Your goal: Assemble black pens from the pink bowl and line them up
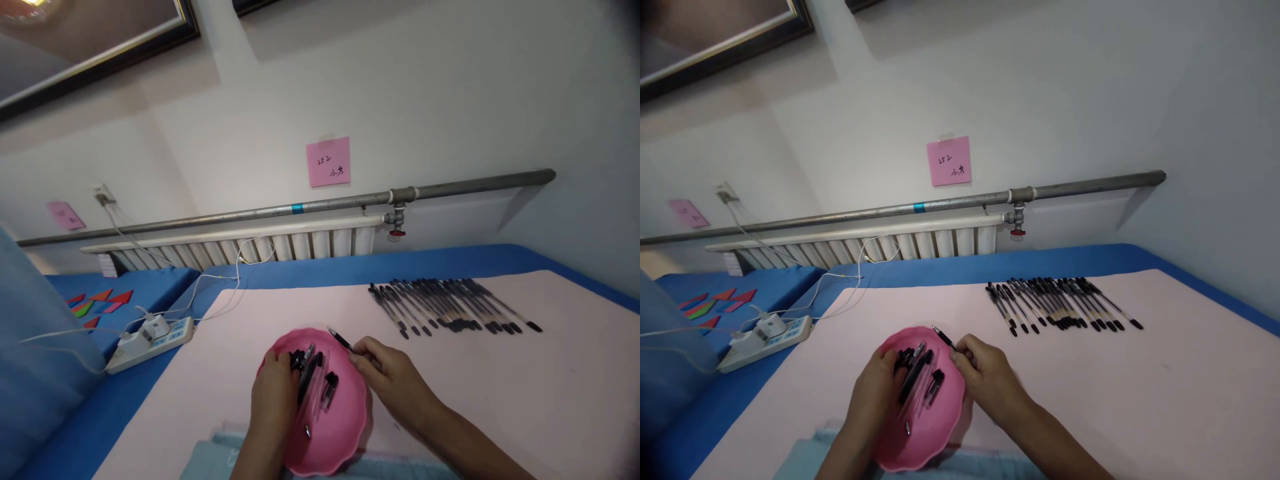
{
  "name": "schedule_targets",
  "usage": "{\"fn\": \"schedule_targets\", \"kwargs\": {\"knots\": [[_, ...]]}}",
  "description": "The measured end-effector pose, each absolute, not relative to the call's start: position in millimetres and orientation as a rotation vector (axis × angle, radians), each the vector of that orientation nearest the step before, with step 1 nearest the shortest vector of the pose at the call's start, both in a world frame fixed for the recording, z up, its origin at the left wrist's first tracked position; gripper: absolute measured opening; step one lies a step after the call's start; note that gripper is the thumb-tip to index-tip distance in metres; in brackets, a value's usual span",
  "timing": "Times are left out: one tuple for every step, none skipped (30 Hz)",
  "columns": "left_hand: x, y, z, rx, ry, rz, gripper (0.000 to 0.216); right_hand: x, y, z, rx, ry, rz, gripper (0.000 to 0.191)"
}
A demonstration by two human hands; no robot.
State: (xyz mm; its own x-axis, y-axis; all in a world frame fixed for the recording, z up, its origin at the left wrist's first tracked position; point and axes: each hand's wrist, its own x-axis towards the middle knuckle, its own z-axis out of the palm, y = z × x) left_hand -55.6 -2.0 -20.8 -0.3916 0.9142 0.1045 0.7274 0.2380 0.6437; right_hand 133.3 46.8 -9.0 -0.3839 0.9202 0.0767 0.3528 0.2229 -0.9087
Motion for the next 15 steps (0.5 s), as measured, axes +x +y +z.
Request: {"fn": "schedule_targets", "kwargs": {"knots": [[-56,0,-22,1.534,2.207,0.898,0.014,133,46,-9,-1.17,-1.864,1.139,0.016],[-57,2,-23,1.528,2.2,0.892,0.013,133,46,-9,-1.165,-1.868,1.141,0.015],[-59,4,-23,1.52,2.205,0.887,0.011,133,46,-9,-1.162,-1.871,1.142,0.015],[-61,5,-23,1.5,2.219,0.892,0.01,133,46,-9,-1.159,-1.873,1.141,0.016],[-63,6,-22,1.468,2.221,0.922,0.008,133,46,-9,-1.157,-1.874,1.142,0.016],[-66,6,-21,1.412,2.193,0.981,0.006,133,46,-9,-1.156,-1.873,1.143,0.017],[-69,5,-19,1.332,2.121,1.065,0.006,133,46,-9,-1.154,-1.871,1.144,0.017],[-71,4,-16,1.23,2.002,1.158,0.007,133,46,-9,-1.154,-1.867,1.143,0.017],[-74,3,-14,1.105,1.847,1.249,0.011,133,46,-9,-1.155,-1.863,1.147,0.018],[-75,2,-11,0.966,1.679,1.323,0.016,133,45,-8,-1.154,-1.864,1.151,0.018],[-76,1,-8,0.838,1.518,1.374,0.02,132,44,-8,-1.149,-1.872,1.158,0.018],[-75,0,-6,0.727,1.375,1.414,0.021,131,43,-7,-1.136,-1.89,1.167,0.018],[-74,0,-5,0.633,1.254,1.441,0.021,130,41,-6,-1.114,-1.917,1.179,0.019],[-72,-1,-4,0.551,1.155,1.463,0.02,129,39,-5,-1.086,-1.951,1.191,0.019],[-70,0,-4,0.481,1.072,1.484,0.018,127,37,-5,-1.056,-1.984,1.199,0.018]]}}
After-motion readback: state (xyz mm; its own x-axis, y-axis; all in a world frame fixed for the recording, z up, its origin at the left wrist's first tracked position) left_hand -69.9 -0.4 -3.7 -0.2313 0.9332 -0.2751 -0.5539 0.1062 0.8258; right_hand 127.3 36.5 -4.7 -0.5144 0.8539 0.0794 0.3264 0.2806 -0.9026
